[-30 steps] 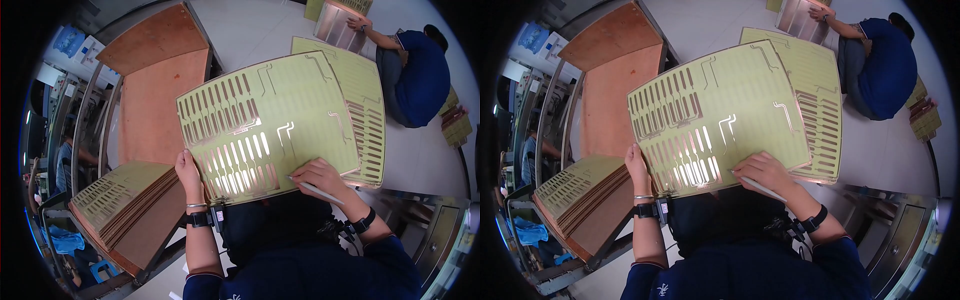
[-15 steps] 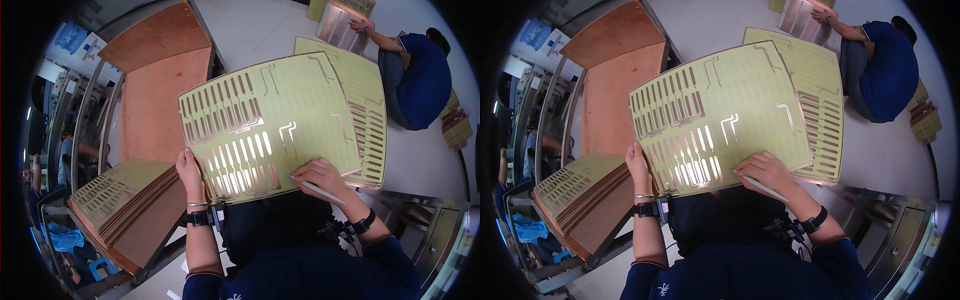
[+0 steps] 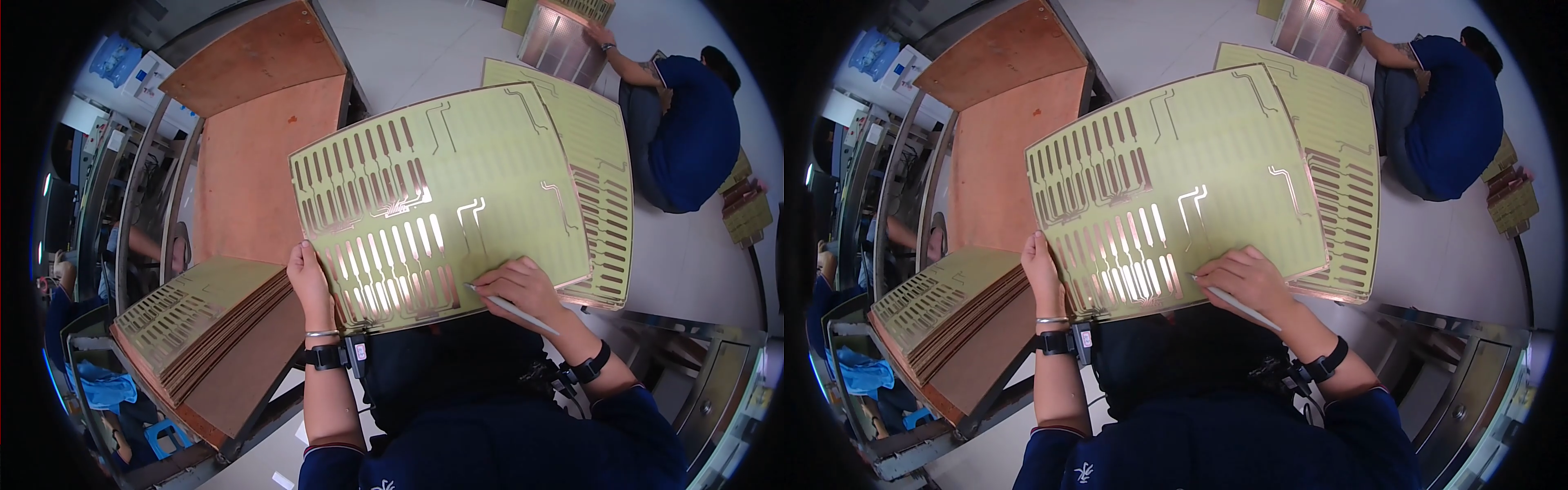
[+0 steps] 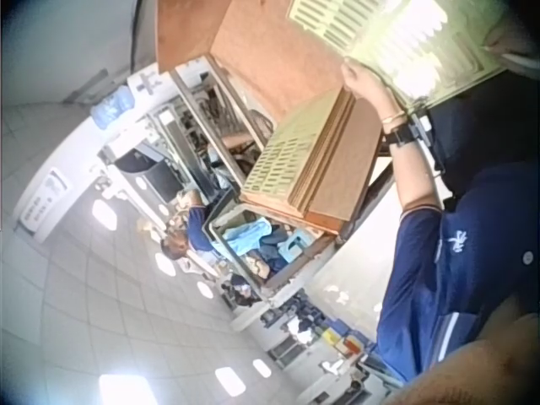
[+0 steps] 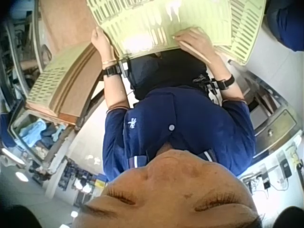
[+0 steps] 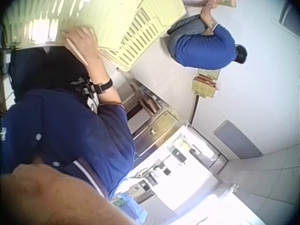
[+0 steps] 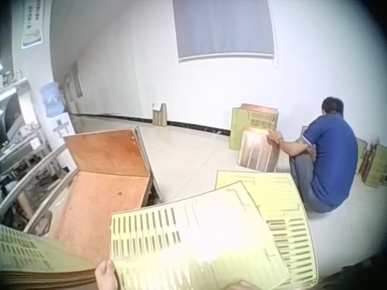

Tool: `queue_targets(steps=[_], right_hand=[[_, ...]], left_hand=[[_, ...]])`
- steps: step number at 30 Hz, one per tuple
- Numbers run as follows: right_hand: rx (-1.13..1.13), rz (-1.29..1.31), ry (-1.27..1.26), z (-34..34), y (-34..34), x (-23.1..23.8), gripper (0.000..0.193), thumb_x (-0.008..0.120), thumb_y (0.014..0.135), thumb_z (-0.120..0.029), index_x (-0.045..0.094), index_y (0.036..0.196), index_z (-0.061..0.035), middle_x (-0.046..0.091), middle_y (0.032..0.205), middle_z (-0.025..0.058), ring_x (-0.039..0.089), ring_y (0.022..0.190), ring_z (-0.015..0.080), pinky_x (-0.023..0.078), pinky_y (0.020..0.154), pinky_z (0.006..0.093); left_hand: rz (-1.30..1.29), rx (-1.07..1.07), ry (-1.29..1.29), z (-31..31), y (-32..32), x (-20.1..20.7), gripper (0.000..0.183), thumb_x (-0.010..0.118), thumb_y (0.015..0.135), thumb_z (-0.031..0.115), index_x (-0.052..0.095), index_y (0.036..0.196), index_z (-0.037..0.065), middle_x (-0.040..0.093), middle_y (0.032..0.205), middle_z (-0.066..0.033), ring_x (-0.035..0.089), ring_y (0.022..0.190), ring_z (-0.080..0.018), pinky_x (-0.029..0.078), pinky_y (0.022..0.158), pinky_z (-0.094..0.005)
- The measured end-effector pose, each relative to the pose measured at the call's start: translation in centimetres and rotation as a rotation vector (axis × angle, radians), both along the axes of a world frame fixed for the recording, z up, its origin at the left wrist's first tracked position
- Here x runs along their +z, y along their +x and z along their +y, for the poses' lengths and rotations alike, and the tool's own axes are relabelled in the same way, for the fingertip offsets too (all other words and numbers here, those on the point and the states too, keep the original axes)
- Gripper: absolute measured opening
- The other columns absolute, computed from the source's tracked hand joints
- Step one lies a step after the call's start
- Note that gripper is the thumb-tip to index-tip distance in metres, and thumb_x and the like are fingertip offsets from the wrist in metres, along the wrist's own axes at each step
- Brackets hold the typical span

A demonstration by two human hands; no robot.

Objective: Marking specific points or paths on gold-colored metal sheets with a white marker.

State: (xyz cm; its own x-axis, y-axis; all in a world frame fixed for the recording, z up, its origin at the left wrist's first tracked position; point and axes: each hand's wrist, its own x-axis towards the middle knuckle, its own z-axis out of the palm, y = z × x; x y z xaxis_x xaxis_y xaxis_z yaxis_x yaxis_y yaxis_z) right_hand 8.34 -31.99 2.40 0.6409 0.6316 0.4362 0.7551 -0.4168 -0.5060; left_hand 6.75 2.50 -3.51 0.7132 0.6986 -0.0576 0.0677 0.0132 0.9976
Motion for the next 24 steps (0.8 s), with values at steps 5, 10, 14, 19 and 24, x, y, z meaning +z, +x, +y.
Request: queue_targets(steps=[5, 10, 14, 19, 24], right_hand=[[-0.035, -0.039, -0.004, 0.4, 0.0, 0.0, 0.016, 0.074, 0.072, -0.010, 0.064, 0.083, -0.0152, 0.066, 0.088, -0.0070, 0.058, 0.076, 0.0106, 0.041, 0.068, 0.0249], [0.003, -0.012, 0.026, 0.1, 0.2, 0.1, 0.013, 0.073, 0.072, -0.010, 0.066, 0.082, -0.0136, 0.067, 0.088, -0.0050, 0.060, 0.076, 0.0121, 0.043, 0.069, 0.0262], [-0.043, 0.255, 0.180, -0.9, 0.5, -0.4, 0.018, 0.067, 0.078, -0.006, 0.068, 0.096, -0.0084, 0.069, 0.093, 0.0061, 0.063, 0.081, 0.0223, 0.048, 0.073, 0.0330], [-0.343, -0.075, 0.204, 1.9, 1.8, 0.3, 0.026, 0.056, 0.085, -0.003, 0.064, 0.109, -0.0085, 0.066, 0.097, 0.0180, 0.063, 0.088, 0.0323, 0.048, 0.085, 0.0409], [0.608, 0.214, -0.151, 4.8, -4.3, -1.9, 0.026, 0.060, 0.086, -0.022, 0.062, 0.112, -0.0180, 0.067, 0.094, 0.0087, 0.063, 0.098, 0.0270, 0.039, 0.104, 0.0439]], left_hand=[[-0.002, 0.007, -0.016, -0.2, 0.0, 0.3, 0.030, 0.044, 0.100, 0.019, 0.050, 0.073, 0.005, 0.044, 0.063, 0.0055, 0.036, 0.057, -0.0023, 0.031, 0.051, -0.0213], [0.018, 0.045, 0.007, -0.2, 0.1, 0.3, 0.029, 0.046, 0.099, 0.018, 0.052, 0.075, 0.004, 0.044, 0.063, 0.0057, 0.037, 0.057, -0.0020, 0.032, 0.051, -0.0209], [0.025, 0.049, 0.016, -0.4, -0.2, 0.8, 0.027, 0.046, 0.099, 0.018, 0.055, 0.078, 0.004, 0.045, 0.063, 0.0057, 0.037, 0.056, -0.0019, 0.032, 0.049, -0.0210], [-0.031, 0.039, -0.113, -1.2, -0.3, 2.0, 0.031, 0.044, 0.100, 0.024, 0.058, 0.082, 0.003, 0.047, 0.065, 0.0044, 0.042, 0.059, -0.0036, 0.038, 0.054, -0.0219], [-0.117, 0.031, -0.257, -1.0, -0.1, 1.2, 0.042, 0.037, 0.102, 0.034, 0.059, 0.084, 0.003, 0.057, 0.077, -0.0013, 0.051, 0.072, -0.0080, 0.044, 0.069, -0.0252]])
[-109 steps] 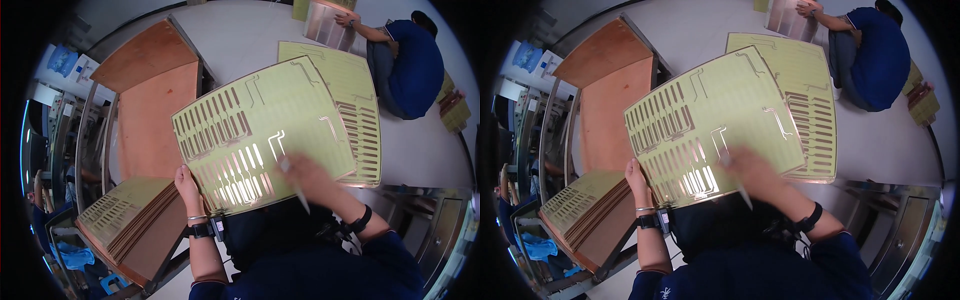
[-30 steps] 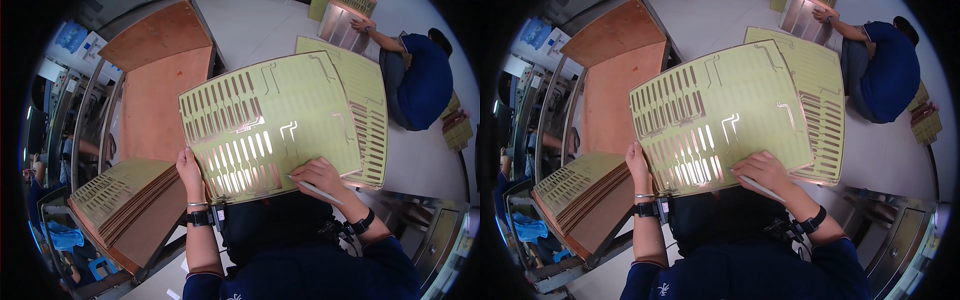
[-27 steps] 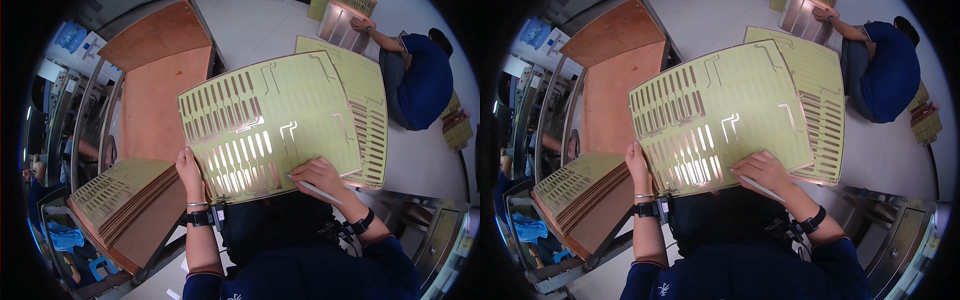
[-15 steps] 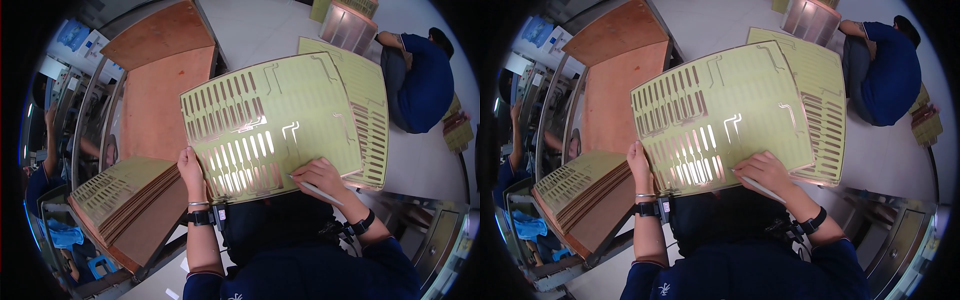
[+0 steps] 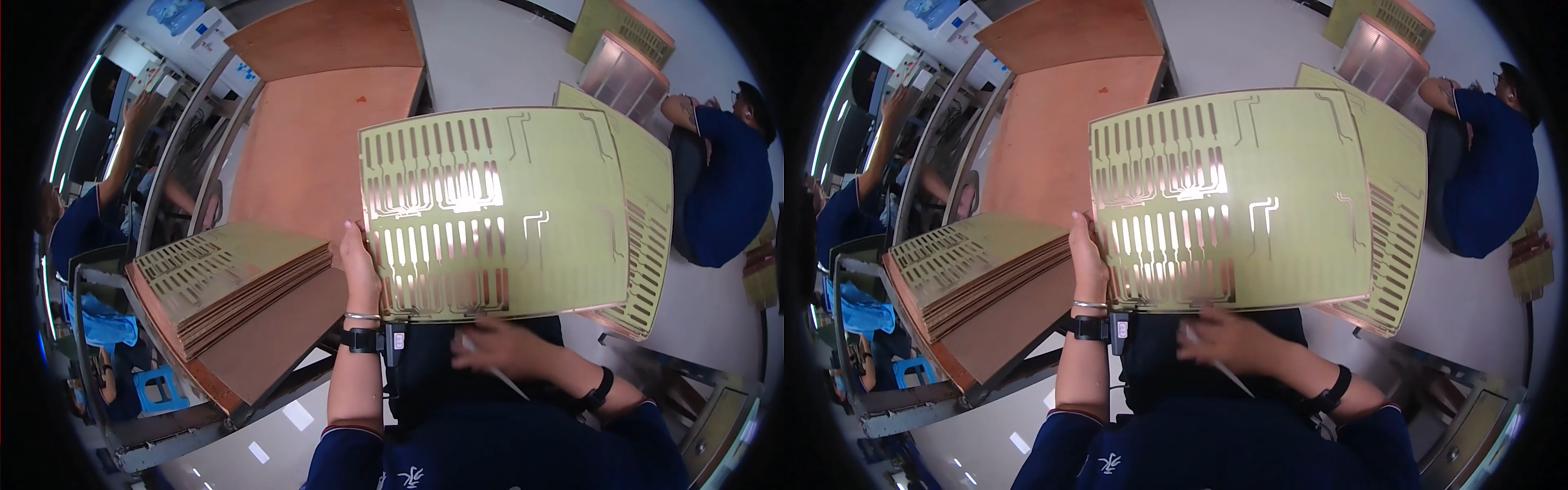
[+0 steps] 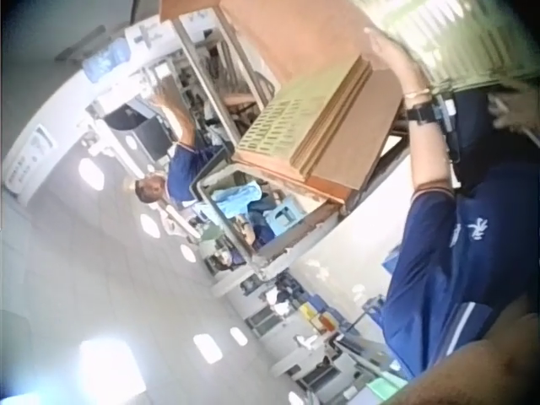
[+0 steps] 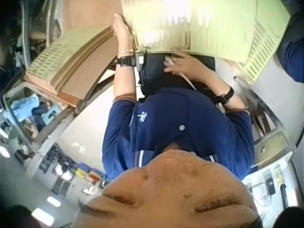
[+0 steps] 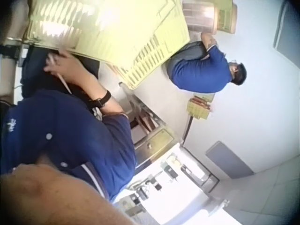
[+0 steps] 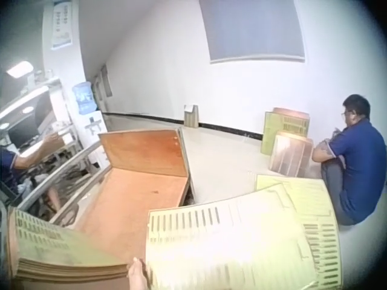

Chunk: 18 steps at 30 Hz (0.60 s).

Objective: Marking specific points or paths on gold-colored metal sheets with a white marker.

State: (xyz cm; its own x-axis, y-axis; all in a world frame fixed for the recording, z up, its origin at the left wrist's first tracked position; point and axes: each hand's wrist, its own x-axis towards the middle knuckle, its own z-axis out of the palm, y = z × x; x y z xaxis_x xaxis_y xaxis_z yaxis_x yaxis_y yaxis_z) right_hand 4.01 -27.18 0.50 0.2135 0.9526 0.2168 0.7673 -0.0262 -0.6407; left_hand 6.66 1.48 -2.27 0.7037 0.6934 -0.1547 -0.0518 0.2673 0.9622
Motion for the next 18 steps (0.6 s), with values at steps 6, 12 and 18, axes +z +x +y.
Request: queue_targets(steps=[6, 12, 18], right_hand=[[-0.617, 0.377, -0.090, -3.8, 5.5, 1.6, 0.024, 0.052, 0.093, -0.014, 0.061, 0.114, -0.0059, 0.066, 0.108, 0.0140, 0.066, 0.096, 0.0237, 0.051, 0.085, 0.0340], [-1.338, -0.276, 0.429, -12.9, 15.6, 2.6, 0.033, 0.046, 0.097, -0.013, 0.051, 0.125, 0.0031, 0.057, 0.122, 0.0175, 0.054, 0.115, 0.0231, 0.040, 0.098, 0.0321], [-1.138, 0.888, 0.569, -14.9, 15.7, 2.1, 0.032, 0.051, 0.098, -0.025, 0.057, 0.117, -0.0005, 0.063, 0.094, 0.0016, 0.058, 0.081, 0.0071, 0.048, 0.072, 0.0217]], left_hand=[[-0.083, 0.016, -0.074, 1.1, -2.4, -0.4, 0.046, 0.033, 0.103, 0.035, 0.061, 0.095, -0.001, 0.063, 0.089, -0.0062, 0.055, 0.082, -0.0111, 0.044, 0.078, -0.0263], [-0.110, 0.056, 0.076, -0.8, -1.7, 2.5, 0.038, 0.037, 0.103, 0.027, 0.060, 0.095, -0.002, 0.058, 0.086, -0.0015, 0.050, 0.079, -0.0068, 0.043, 0.076, -0.0247], [-0.133, -0.010, 0.067, -0.1, -2.1, 1.4, 0.024, 0.045, 0.100, 0.017, 0.060, 0.093, 0.000, 0.058, 0.086, 0.0011, 0.049, 0.077, -0.0040, 0.042, 0.072, -0.0210]])
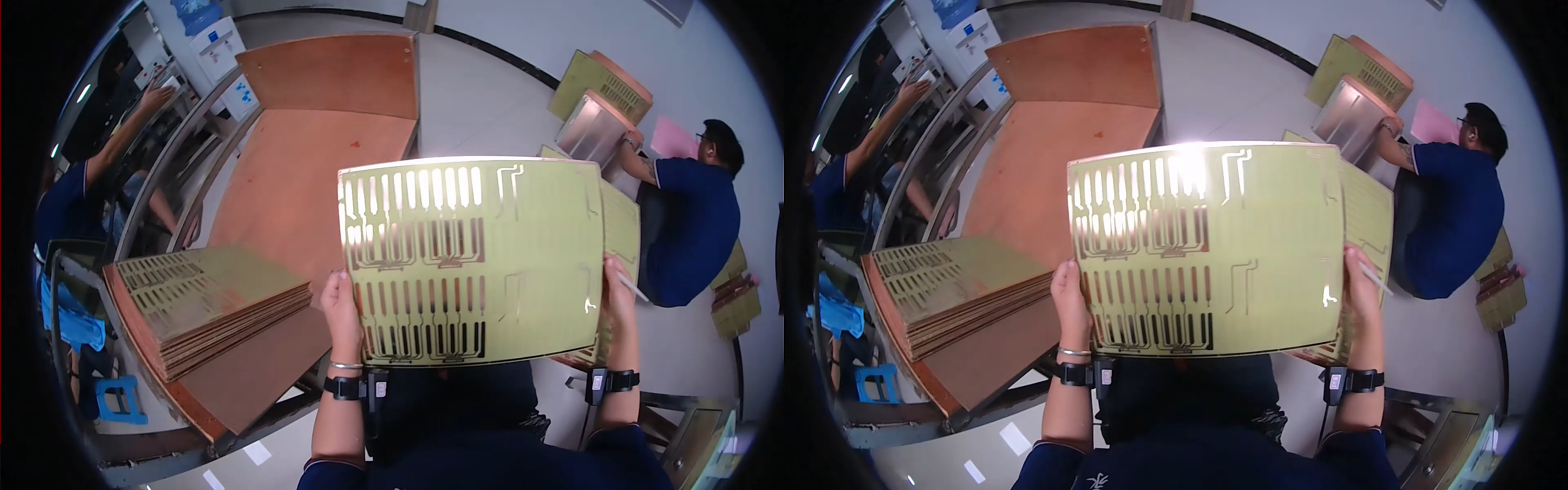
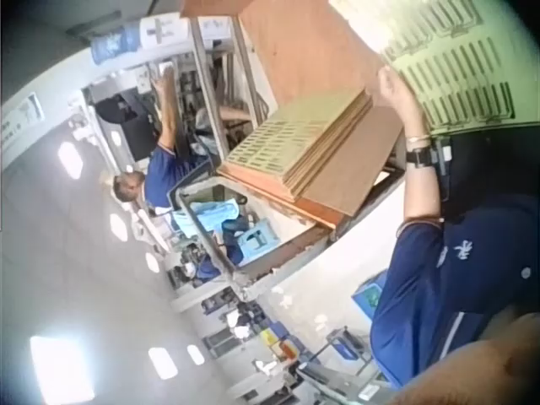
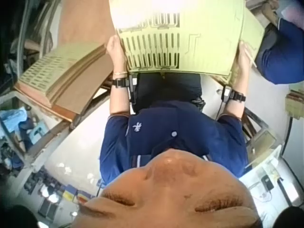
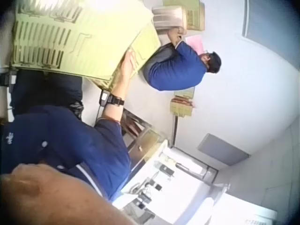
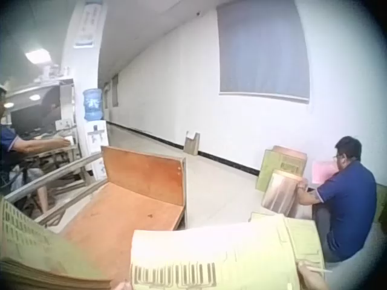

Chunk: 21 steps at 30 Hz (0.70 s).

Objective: Marking specific points or paths on gold-colored metal sheets with a white marker.

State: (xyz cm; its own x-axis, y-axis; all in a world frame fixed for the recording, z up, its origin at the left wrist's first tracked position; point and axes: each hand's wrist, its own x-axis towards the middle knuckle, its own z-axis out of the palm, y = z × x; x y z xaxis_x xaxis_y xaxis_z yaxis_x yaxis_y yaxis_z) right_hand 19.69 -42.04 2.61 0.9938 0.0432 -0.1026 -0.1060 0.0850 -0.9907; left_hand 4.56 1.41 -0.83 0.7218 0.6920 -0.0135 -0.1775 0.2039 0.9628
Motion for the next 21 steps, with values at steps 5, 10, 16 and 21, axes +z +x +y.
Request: queue_targets(steps=[5, 10, 16, 21], right_hand=[[0.130, 0.090, 0.011, 1.3, -1.0, 2.1, 0.034, 0.055, 0.096, -0.028, 0.058, 0.116, -0.0007, 0.065, 0.101, 0.0045, 0.061, 0.088, 0.0115, 0.049, 0.079, 0.0245], [-0.081, -0.023, 0.082, 2.1, -1.8, 2.0, 0.036, 0.053, 0.096, -0.033, 0.061, 0.113, -0.0022, 0.065, 0.100, 0.0046, 0.061, 0.088, 0.0112, 0.049, 0.077, 0.0239], [-0.207, -0.071, 0.319, 4.4, -2.0, 4.6, 0.037, 0.052, 0.097, -0.032, 0.055, 0.119, -0.0032, 0.063, 0.107, 0.0080, 0.061, 0.094, 0.0148, 0.051, 0.081, 0.0279], [-0.193, -0.050, 0.648, 9.6, -3.1, 4.8, 0.039, 0.046, 0.099, -0.028, 0.043, 0.129, -0.0038, 0.055, 0.122, 0.0118, 0.059, 0.107, 0.0209, 0.050, 0.093, 0.0355]], left_hand=[[0.062, 0.011, 0.083, 1.1, 0.2, -0.6, 0.023, 0.046, 0.099, 0.015, 0.060, 0.089, 0.001, 0.057, 0.079, 0.0032, 0.047, 0.071, -0.0025, 0.040, 0.065, -0.0196], [0.090, -0.061, 0.096, 1.2, 1.5, 1.0, 0.021, 0.047, 0.099, 0.016, 0.060, 0.099, -0.001, 0.060, 0.084, -0.0003, 0.051, 0.076, -0.0056, 0.043, 0.070, -0.0221], [0.006, 0.283, 0.406, 0.0, 2.4, 6.1, 0.048, 0.045, 0.099, 0.018, 0.031, 0.141, 0.000, 0.037, 0.141, -0.0164, 0.036, 0.131, -0.0238, 0.026, 0.110, -0.0353], [-0.274, -0.128, -0.034, -4.6, 2.2, 7.2, 0.058, 0.048, 0.098, 0.028, 0.021, 0.144, 0.004, 0.031, 0.147, -0.0153, 0.034, 0.134, -0.0264, 0.033, 0.108, -0.0402]])
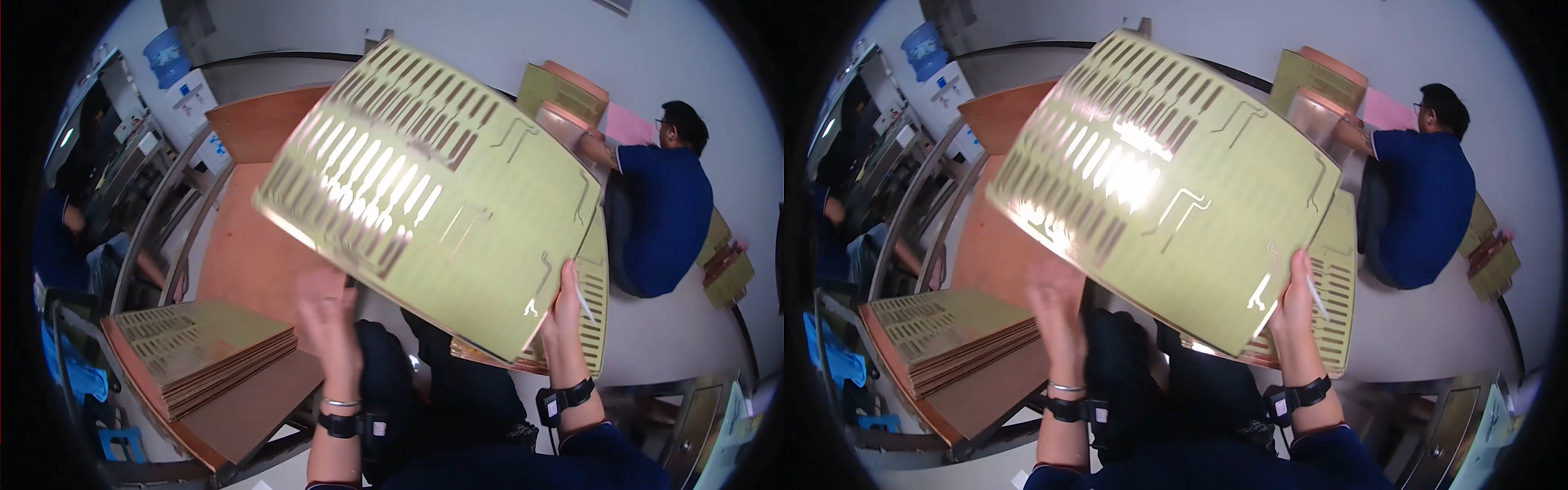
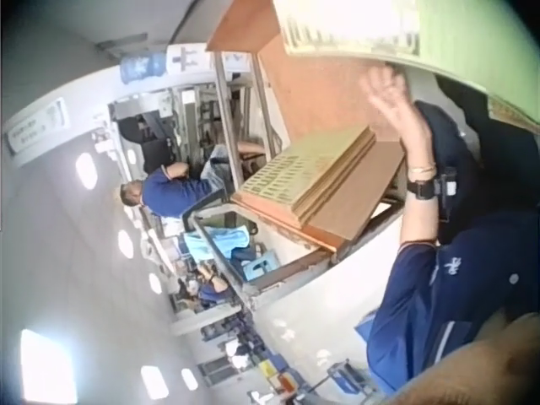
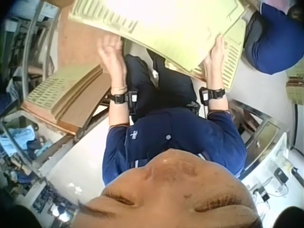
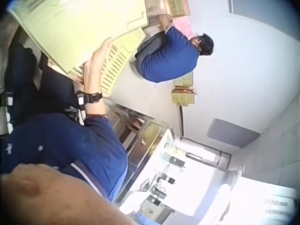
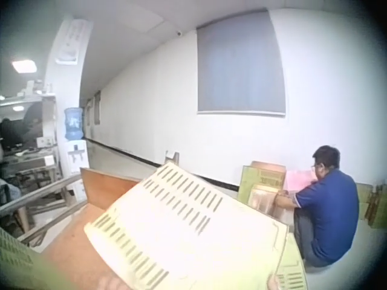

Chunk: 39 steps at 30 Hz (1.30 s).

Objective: Marking specific points or paths on gold-colored metal sheets with a white marker.

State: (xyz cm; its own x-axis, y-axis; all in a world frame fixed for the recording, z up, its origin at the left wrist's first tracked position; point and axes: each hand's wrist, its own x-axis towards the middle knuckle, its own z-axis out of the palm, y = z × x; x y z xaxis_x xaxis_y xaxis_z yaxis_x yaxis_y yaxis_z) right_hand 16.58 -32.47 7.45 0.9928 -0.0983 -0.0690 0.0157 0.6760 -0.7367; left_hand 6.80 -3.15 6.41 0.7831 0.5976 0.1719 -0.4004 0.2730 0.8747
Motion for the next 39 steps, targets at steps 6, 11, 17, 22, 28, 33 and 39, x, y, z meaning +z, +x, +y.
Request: queue_targets(steps=[6, 11, 17, 22, 28, 33, 39], right_hand=[[0.260, 0.009, 0.095, 5.5, -4.5, -0.1, 0.030, 0.042, 0.101, -0.018, 0.041, 0.129, -0.0063, 0.054, 0.122, 0.0085, 0.056, 0.109, 0.0189, 0.050, 0.091, 0.0334], [0.239, -0.111, 0.051, 0.0, -1.0, -1.5, 0.032, 0.046, 0.099, -0.017, 0.043, 0.128, -0.0036, 0.061, 0.111, 0.0101, 0.062, 0.094, 0.0174, 0.055, 0.077, 0.0286], [0.104, -0.138, -0.083, -2.2, 0.9, 0.6, 0.035, 0.047, 0.098, -0.014, 0.041, 0.130, 0.0012, 0.059, 0.118, 0.0208, 0.061, 0.106, 0.0217, 0.054, 0.086, 0.0295], [0.124, -0.177, -0.164, -2.0, 0.4, 0.0, 0.039, 0.048, 0.097, -0.010, 0.038, 0.133, 0.0000, 0.056, 0.122, 0.0220, 0.061, 0.107, 0.0230, 0.053, 0.090, 0.0312], [0.115, -0.146, -0.196, -0.3, -1.1, 1.9, 0.037, 0.053, 0.094, -0.008, 0.043, 0.129, -0.0009, 0.059, 0.118, 0.0200, 0.061, 0.104, 0.0202, 0.053, 0.086, 0.0285], [0.144, -0.147, -0.220, -0.6, -1.8, 2.1, 0.040, 0.050, 0.095, -0.007, 0.039, 0.132, -0.0004, 0.055, 0.122, 0.0218, 0.058, 0.110, 0.0220, 0.052, 0.091, 0.0309], [-0.245, -0.450, -0.879, -0.9, -2.0, 2.7, 0.045, 0.035, 0.101, -0.031, 0.042, 0.130, 0.0025, 0.060, 0.113, 0.0204, 0.059, 0.100, 0.0221, 0.044, 0.091, 0.0328]], left_hand=[[-0.009, -0.338, -0.360, -4.6, -0.3, 1.8, 0.047, 0.051, 0.097, 0.017, 0.034, 0.139, 0.005, 0.045, 0.136, -0.0102, 0.046, 0.124, -0.0229, 0.040, 0.102, -0.0375], [-0.015, -0.281, -0.420, -1.4, -2.1, 1.8, 0.040, 0.051, 0.096, 0.015, 0.041, 0.133, 0.002, 0.052, 0.127, -0.0098, 0.053, 0.115, -0.0200, 0.044, 0.097, -0.0343], [0.035, -0.240, -0.346, 2.1, -3.4, 1.7, 0.041, 0.051, 0.096, 0.016, 0.041, 0.133, 0.000, 0.055, 0.123, -0.0122, 0.058, 0.107, -0.0209, 0.051, 0.089, -0.0319], [0.017, -0.231, -0.308, 3.2, -3.7, 1.0, 0.041, 0.052, 0.095, 0.016, 0.042, 0.132, -0.001, 0.056, 0.121, -0.0127, 0.059, 0.106, -0.0203, 0.051, 0.088, -0.0321], [-0.012, -0.192, -0.388, 3.5, -4.2, 0.4, 0.038, 0.052, 0.095, 0.013, 0.044, 0.130, 0.000, 0.056, 0.122, -0.0113, 0.058, 0.107, -0.0202, 0.050, 0.089, -0.0325], [0.012, -0.181, -0.394, 3.6, -5.1, 0.6, 0.039, 0.050, 0.096, 0.013, 0.043, 0.133, 0.000, 0.056, 0.123, -0.0117, 0.058, 0.107, -0.0197, 0.050, 0.090, -0.0321], [0.020, -0.267, -0.409, 3.9, -4.9, -1.2, 0.042, 0.050, 0.096, 0.013, 0.041, 0.135, 0.001, 0.055, 0.125, -0.0117, 0.057, 0.110, -0.0203, 0.049, 0.091, -0.0322]])
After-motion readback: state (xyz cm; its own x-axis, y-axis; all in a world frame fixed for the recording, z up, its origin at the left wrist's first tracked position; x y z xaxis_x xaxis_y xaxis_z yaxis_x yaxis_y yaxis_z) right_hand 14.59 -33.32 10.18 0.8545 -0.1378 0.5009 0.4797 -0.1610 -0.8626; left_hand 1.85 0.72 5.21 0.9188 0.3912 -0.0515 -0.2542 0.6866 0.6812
